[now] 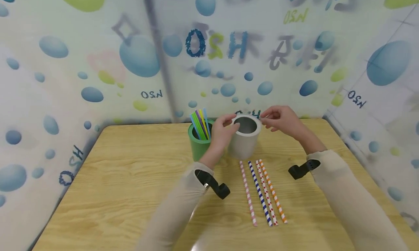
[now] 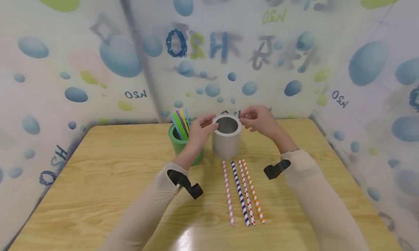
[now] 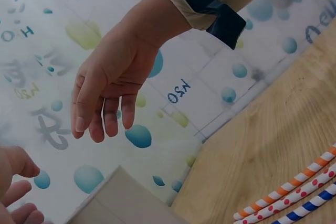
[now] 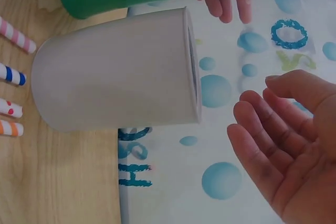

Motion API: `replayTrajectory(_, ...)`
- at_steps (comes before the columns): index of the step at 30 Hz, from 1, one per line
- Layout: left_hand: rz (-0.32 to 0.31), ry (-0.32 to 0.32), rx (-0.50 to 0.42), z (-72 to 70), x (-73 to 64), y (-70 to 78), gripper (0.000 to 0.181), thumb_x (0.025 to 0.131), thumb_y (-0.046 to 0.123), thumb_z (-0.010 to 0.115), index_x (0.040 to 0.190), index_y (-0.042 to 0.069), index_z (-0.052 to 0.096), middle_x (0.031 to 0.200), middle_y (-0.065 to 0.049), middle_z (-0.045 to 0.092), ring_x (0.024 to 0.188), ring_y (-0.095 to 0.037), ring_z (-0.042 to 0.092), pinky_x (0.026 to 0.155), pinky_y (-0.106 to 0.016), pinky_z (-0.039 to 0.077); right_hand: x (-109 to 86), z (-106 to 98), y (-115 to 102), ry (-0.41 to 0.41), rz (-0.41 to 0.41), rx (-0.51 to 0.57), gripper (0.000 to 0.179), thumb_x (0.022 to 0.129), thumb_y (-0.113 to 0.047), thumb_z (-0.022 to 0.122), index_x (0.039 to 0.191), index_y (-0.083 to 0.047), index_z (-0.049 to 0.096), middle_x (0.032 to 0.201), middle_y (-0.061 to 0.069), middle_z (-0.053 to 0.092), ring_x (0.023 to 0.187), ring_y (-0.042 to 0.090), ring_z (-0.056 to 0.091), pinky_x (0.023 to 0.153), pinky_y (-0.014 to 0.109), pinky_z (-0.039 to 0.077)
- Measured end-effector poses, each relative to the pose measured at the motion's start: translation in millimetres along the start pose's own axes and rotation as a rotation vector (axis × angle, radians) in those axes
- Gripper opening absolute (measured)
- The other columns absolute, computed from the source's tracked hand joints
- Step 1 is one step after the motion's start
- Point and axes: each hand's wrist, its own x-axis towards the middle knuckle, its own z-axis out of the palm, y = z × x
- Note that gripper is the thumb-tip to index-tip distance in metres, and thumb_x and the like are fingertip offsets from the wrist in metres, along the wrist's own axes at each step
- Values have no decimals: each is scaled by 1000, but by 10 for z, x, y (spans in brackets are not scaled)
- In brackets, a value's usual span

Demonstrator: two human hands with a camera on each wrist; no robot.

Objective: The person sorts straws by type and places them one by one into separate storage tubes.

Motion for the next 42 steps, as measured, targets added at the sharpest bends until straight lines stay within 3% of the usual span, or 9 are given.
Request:
replayTrajectory(7,53,68,72,161,-7,-198,43,84,9,62,126,4,52,135,-12,42,126,-25,36,103,-38,31,-53,45,165,3,2,22,26,88,-17,62,105,3,59,87,13,65,73,19,62,66,38,54)
replayTrajectory(10,69,62,67,215,-14,-247,49,85,9,60,131,2,47,140,-14,37,130,-25,31,106,-38,26,-91,59,220,9,11,32,26,88,-17,62,105,3,59,86,12,66,72,17,62,66,38,54)
replayTrajectory(17,43,64,108,272,-45,-300,53,86,11,58,136,5,41,145,-12,31,132,-25,27,107,-37,23,-136,161,386,2,44,67,29,88,-17,62,106,5,59,89,17,65,73,20,62,66,38,54)
replayTrajectory(26,-5,64,10,292,-58,-419,56,87,13,59,138,8,37,138,-10,38,127,-26,35,102,-37,32,-275,319,681,-36,81,127,29,89,-17,60,106,6,58,92,20,65,81,35,61,65,36,54)
replayTrajectory(32,18,58,-82,314,-42,-474,56,86,11,60,138,8,38,139,-8,38,128,-22,34,102,-34,33,-396,436,852,-80,142,163,35,90,-18,60,110,10,55,95,26,63,83,39,60,66,37,54)
replayTrajectory(36,31,64,-102,317,-44,-479,55,86,11,60,137,7,39,139,-8,38,129,-20,33,103,-34,32,-467,531,940,-90,177,162,35,89,-16,60,111,11,55,89,24,64,78,34,61,64,37,54)
replayTrajectory(42,35,64,-99,302,-62,-492,55,86,12,60,137,8,39,139,-8,38,129,-21,33,102,-35,32,-546,692,1073,-95,282,143,28,87,-12,62,105,9,58,76,11,64,65,19,58,57,30,52)
